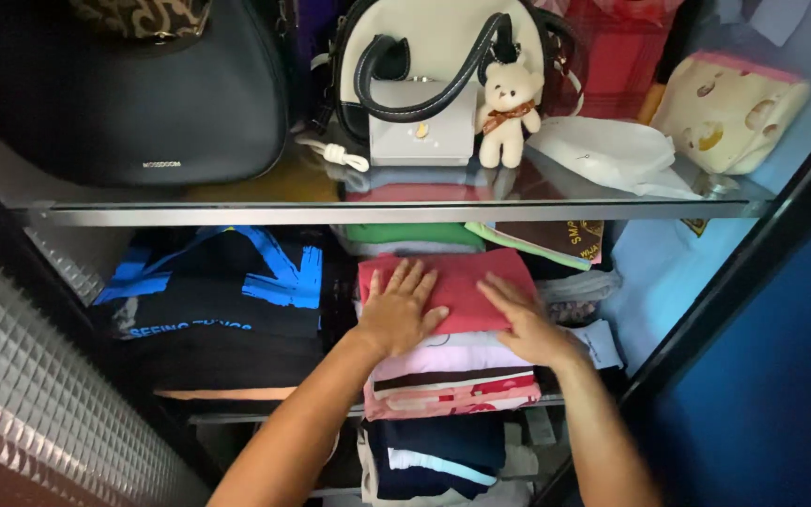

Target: Arrange and straighten folded stacks of clothes on a cabinet shelf.

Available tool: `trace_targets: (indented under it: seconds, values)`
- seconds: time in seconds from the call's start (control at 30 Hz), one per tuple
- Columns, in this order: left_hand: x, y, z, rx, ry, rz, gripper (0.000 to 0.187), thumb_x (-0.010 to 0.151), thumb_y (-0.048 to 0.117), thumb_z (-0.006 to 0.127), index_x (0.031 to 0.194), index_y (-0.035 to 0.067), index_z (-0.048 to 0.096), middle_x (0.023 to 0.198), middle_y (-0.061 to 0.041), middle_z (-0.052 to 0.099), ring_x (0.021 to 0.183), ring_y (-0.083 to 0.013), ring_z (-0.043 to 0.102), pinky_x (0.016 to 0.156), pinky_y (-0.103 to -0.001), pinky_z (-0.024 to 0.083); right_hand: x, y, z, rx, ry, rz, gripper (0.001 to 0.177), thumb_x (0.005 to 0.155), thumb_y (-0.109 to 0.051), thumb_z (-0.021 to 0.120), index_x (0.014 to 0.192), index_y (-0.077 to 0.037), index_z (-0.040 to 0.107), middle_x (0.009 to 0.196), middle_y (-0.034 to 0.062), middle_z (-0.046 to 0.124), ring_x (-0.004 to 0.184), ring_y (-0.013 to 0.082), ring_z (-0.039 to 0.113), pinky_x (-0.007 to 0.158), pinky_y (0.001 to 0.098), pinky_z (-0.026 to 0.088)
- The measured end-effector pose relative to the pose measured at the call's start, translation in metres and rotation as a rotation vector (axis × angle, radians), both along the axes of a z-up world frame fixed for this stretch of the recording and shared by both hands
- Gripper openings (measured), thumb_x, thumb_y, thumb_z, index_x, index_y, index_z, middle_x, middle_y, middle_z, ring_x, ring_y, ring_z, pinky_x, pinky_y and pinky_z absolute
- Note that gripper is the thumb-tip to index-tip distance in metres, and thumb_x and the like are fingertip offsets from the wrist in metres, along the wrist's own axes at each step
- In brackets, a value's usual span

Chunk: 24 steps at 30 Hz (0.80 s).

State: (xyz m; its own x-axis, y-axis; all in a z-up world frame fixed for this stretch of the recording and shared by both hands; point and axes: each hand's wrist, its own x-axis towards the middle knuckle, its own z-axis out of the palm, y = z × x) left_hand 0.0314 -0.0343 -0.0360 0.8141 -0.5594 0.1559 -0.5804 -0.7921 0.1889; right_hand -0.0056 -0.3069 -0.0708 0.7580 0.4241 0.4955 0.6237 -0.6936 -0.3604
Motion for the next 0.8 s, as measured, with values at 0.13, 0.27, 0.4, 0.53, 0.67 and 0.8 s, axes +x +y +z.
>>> trace_targets:
  seconds: [0.13,0.27,0.4,0.53,0.67,0.8]
  values:
    - [0.004,0.000,-0.007,-0.015,0.048,0.005,0.079,0.097,0.062,0.040,0.160,0.016,0.025,0.169,-0.010,0.017,0.156,-0.0324,0.011,0.120,-0.065,0.010,0.007,0.005,-0.018,-0.101,0.066,-0.165,0.089,0.076,-0.004,0.065,0.157,-0.018,0.033,0.166,0.0096,0.030,0.153,0.0289,0.027,0.119,0.0508,0.026]
    - [0.008,0.001,-0.017,-0.027,0.034,0.008,0.080,0.097,0.063,0.039,0.160,0.017,0.026,0.169,-0.010,0.019,0.156,-0.0326,0.014,0.120,-0.066,0.012,0.005,0.006,-0.019,-0.136,0.086,-0.199,0.088,0.076,-0.004,0.065,0.158,-0.017,0.032,0.166,0.0093,0.028,0.154,0.0278,0.026,0.117,0.0524,0.024]
    - [0.011,0.000,-0.016,-0.029,0.041,0.007,0.081,0.096,0.064,0.039,0.160,0.016,0.026,0.169,-0.010,0.019,0.156,-0.0331,0.013,0.120,-0.066,0.011,0.014,-0.003,-0.024,-0.119,0.017,-0.122,0.088,0.075,-0.004,0.065,0.157,-0.013,0.034,0.165,0.0132,0.030,0.153,0.0287,0.027,0.118,0.0473,0.026]
    - [0.018,-0.001,-0.008,-0.007,0.083,0.015,0.084,0.096,0.066,0.039,0.160,0.015,0.025,0.169,-0.010,0.018,0.156,-0.0322,0.013,0.120,-0.066,0.012,0.017,-0.022,-0.010,-0.021,-0.054,0.155,0.086,0.076,-0.004,0.064,0.157,-0.006,0.036,0.163,0.0178,0.036,0.154,0.0302,0.029,0.123,0.0444,0.026]
    - [0.031,-0.008,0.009,0.007,0.158,0.025,0.083,0.096,0.069,0.038,0.158,0.015,0.031,0.165,-0.011,0.029,0.153,-0.0324,0.024,0.121,-0.063,0.017,0.035,-0.053,-0.013,0.628,0.349,0.111,0.065,0.088,-0.014,0.068,0.149,-0.006,0.049,0.150,0.0109,0.056,0.139,0.0214,0.050,0.115,0.0372,0.036]
    - [0.035,-0.025,0.034,-0.076,0.155,0.071,0.077,0.095,0.067,0.041,0.153,0.015,0.043,0.153,-0.016,0.048,0.144,-0.0369,0.041,0.117,-0.062,0.027,0.077,-0.100,-0.039,1.257,0.241,-0.435,0.054,0.090,-0.024,0.068,0.141,-0.012,0.061,0.129,0.0017,0.068,0.119,0.0154,0.062,0.093,0.0363,0.045]
